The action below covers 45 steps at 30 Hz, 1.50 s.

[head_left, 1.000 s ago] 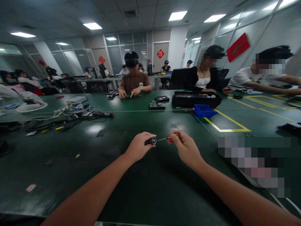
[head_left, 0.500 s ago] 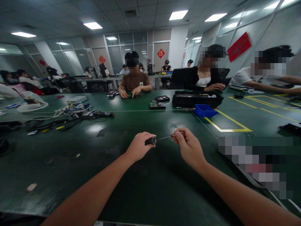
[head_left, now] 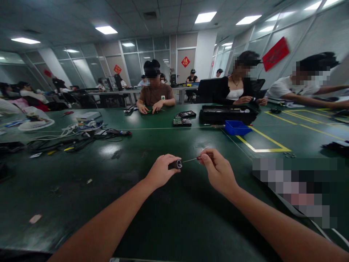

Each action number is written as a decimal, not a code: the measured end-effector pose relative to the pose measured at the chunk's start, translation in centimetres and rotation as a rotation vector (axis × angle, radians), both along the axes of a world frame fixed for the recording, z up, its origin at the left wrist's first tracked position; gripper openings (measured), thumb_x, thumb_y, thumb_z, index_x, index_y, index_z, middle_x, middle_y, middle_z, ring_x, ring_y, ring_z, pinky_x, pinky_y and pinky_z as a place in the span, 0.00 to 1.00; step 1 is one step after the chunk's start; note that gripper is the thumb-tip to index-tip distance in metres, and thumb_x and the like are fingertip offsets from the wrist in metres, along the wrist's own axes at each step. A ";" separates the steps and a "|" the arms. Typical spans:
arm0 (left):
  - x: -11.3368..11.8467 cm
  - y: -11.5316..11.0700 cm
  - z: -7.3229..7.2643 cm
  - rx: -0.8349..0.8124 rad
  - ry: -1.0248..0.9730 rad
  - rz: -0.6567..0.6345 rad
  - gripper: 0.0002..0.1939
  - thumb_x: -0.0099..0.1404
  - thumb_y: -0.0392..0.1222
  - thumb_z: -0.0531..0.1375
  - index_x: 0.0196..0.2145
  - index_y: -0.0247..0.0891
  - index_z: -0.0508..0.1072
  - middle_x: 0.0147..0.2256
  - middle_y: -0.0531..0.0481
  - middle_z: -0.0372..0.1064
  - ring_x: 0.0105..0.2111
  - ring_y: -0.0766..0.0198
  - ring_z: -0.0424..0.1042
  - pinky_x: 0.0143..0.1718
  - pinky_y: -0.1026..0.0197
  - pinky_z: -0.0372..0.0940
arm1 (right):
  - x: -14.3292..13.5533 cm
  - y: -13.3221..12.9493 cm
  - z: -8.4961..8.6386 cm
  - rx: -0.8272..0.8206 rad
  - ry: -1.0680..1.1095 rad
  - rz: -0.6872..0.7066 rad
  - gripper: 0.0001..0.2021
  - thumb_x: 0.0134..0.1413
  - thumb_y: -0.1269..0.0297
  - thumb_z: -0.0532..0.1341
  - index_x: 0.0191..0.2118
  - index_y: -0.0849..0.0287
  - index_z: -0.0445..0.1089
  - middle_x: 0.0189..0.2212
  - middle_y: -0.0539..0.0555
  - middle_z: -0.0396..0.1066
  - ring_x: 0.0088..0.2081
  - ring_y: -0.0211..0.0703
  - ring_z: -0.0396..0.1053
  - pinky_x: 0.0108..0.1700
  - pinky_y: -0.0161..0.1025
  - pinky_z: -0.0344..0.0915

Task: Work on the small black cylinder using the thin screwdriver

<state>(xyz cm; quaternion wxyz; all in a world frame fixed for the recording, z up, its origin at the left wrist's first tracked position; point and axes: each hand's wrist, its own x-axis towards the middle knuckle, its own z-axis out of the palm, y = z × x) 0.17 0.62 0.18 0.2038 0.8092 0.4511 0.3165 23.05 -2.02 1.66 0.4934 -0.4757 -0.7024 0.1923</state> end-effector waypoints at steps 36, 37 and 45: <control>0.2 -0.3 0.2 -0.157 -0.245 0.133 0.19 0.69 0.42 0.56 0.57 0.43 0.65 0.52 0.47 0.69 0.51 0.57 0.68 0.54 0.54 0.61 | 0.1 -0.1 1.0 -0.050 -0.130 -0.089 0.11 0.67 0.58 0.52 0.39 0.56 0.68 0.31 0.52 0.75 0.34 0.45 0.73 0.35 0.40 0.64; 0.2 -0.5 0.4 -0.175 -0.231 0.127 0.19 0.70 0.43 0.54 0.58 0.43 0.64 0.52 0.46 0.68 0.50 0.57 0.68 0.52 0.54 0.62 | 0.1 -0.1 0.9 -0.050 -0.129 -0.089 0.11 0.67 0.58 0.52 0.39 0.56 0.68 0.31 0.52 0.75 0.33 0.45 0.73 0.35 0.40 0.64; 1.0 -1.3 1.2 -0.154 0.095 0.067 0.11 0.67 0.50 0.58 0.40 0.40 0.72 0.38 0.49 0.71 0.37 0.57 0.70 0.37 0.57 0.61 | 0.0 0.2 0.7 -0.040 -0.127 -0.082 0.10 0.68 0.59 0.52 0.40 0.56 0.67 0.33 0.53 0.75 0.35 0.46 0.73 0.37 0.41 0.65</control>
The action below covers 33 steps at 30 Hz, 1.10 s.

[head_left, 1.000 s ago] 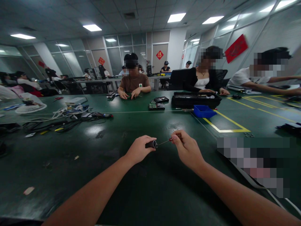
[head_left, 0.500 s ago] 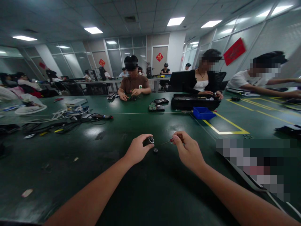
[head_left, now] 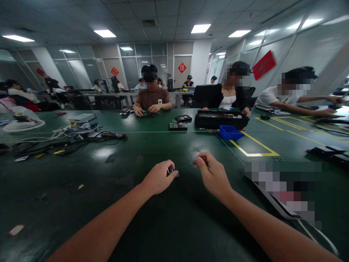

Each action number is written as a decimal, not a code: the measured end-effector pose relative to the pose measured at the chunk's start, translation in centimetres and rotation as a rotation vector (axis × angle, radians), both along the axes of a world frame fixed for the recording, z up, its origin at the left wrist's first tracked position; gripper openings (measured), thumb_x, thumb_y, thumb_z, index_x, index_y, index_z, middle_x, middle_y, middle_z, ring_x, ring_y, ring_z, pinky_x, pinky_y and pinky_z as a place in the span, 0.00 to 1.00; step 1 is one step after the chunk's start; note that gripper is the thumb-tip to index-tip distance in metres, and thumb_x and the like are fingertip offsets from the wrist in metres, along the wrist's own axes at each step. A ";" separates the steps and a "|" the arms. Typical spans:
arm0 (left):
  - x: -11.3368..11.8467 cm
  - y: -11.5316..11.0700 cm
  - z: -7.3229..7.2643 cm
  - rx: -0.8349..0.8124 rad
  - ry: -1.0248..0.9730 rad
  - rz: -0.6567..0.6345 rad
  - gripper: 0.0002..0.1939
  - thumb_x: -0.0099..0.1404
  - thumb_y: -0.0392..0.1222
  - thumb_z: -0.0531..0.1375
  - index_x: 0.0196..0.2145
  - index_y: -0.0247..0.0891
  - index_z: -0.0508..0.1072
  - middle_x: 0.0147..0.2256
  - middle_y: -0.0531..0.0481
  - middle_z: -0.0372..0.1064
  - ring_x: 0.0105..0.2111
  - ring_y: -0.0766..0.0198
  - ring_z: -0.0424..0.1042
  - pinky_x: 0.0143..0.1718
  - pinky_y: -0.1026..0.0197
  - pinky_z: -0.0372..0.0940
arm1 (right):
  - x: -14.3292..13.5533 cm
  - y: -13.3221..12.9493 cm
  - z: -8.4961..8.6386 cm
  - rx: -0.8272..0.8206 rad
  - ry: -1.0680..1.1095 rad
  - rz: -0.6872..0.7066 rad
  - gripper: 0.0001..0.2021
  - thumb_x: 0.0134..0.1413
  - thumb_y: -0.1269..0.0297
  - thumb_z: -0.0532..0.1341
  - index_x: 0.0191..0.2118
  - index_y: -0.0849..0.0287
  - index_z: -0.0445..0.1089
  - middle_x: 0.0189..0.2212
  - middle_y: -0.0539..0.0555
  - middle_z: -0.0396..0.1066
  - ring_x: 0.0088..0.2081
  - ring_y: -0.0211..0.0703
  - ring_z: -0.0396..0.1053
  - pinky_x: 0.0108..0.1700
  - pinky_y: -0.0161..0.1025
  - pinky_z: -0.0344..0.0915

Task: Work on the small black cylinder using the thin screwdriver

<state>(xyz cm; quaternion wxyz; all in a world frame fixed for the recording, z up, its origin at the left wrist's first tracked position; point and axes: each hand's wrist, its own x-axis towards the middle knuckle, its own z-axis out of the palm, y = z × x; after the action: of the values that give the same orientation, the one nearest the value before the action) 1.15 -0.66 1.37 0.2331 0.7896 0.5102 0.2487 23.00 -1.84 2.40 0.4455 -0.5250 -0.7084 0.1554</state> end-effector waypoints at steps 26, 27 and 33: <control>-5.4 1.4 2.9 -0.103 -0.576 0.274 0.18 0.62 0.49 0.61 0.47 0.40 0.78 0.38 0.46 0.74 0.28 0.65 0.68 0.29 0.63 0.62 | 0.1 -0.2 0.1 -0.051 -0.025 0.032 0.11 0.68 0.58 0.51 0.42 0.56 0.68 0.35 0.54 0.76 0.37 0.47 0.74 0.38 0.42 0.66; -6.2 1.3 3.2 -0.133 -0.691 0.309 0.18 0.61 0.49 0.62 0.47 0.39 0.77 0.37 0.47 0.73 0.27 0.67 0.66 0.27 0.65 0.59 | 0.1 -0.1 0.0 -0.050 -0.027 0.029 0.11 0.68 0.58 0.51 0.42 0.55 0.68 0.35 0.54 0.76 0.37 0.47 0.74 0.37 0.42 0.65; -12.7 0.3 4.6 -0.255 -1.222 0.579 0.08 0.66 0.41 0.58 0.41 0.37 0.74 0.31 0.52 0.67 0.24 0.69 0.64 0.22 0.67 0.58 | 0.1 0.0 -0.2 -0.053 -0.012 0.037 0.11 0.69 0.57 0.51 0.42 0.55 0.67 0.35 0.54 0.76 0.38 0.47 0.74 0.39 0.43 0.66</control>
<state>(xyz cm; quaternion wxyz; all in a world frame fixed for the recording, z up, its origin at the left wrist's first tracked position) -11.51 -0.35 5.96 0.4943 0.3060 0.5029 0.6396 23.11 -1.80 2.19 0.4243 -0.5244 -0.7161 0.1794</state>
